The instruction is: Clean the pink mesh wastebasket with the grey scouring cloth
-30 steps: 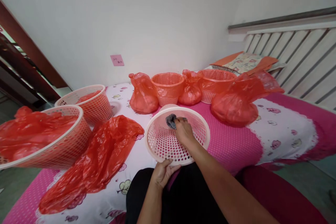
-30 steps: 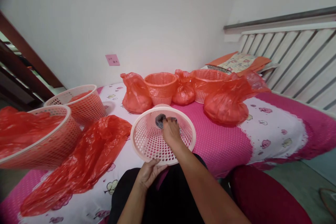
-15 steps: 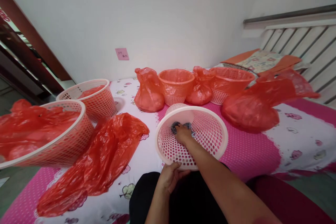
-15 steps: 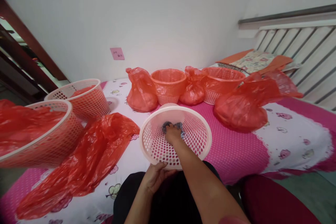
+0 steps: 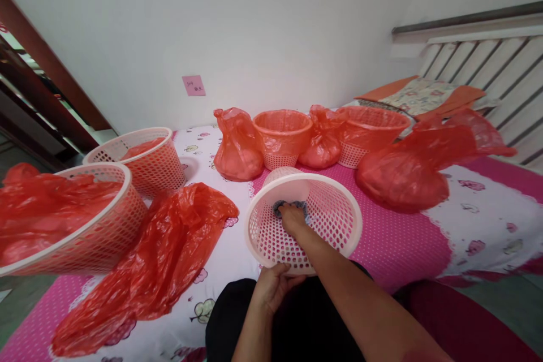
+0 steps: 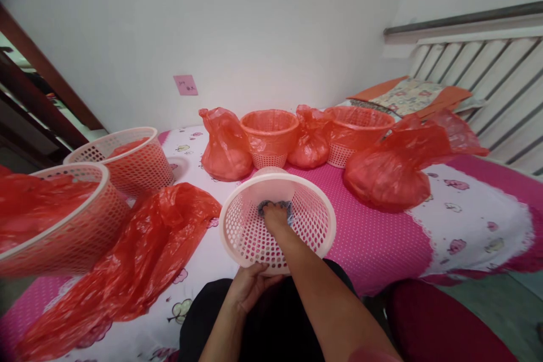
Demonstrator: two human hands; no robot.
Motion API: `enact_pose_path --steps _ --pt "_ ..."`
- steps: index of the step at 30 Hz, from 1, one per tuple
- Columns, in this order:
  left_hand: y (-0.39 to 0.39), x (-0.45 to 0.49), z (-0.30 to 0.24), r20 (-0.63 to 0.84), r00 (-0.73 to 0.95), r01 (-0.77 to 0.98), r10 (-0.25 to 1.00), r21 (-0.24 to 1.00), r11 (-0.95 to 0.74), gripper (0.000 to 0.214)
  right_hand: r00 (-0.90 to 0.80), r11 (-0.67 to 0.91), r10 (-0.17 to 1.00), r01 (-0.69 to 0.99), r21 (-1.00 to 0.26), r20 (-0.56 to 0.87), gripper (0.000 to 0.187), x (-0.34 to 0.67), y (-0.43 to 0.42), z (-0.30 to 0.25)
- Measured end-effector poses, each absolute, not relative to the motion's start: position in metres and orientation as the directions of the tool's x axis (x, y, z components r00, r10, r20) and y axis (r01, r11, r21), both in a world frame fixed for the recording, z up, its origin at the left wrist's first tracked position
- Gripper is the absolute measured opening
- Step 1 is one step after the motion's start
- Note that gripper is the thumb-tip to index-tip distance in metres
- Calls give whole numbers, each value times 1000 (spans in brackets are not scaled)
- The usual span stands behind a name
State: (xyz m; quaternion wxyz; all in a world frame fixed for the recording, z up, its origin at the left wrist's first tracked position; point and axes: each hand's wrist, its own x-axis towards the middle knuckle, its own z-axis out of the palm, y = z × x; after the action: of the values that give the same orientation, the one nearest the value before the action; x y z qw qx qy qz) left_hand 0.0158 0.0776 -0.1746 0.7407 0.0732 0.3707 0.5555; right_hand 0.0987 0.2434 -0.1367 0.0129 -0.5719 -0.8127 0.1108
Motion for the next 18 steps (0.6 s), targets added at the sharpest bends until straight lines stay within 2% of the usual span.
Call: enact_pose_path --steps 9,15,18 --pt "76 15 -178 -472 116 -777 874 505 376 64 -388 371 921 903 -215 -43 41 102 211 -134" --pt "76 15 -180 -451 137 -795 882 481 369 52 -433 417 901 881 -223 -24 37 108 184 -130" --pt "76 15 -182 -424 160 -813 891 455 362 53 -465 451 885 863 -227 -9 34 112 166 -125"
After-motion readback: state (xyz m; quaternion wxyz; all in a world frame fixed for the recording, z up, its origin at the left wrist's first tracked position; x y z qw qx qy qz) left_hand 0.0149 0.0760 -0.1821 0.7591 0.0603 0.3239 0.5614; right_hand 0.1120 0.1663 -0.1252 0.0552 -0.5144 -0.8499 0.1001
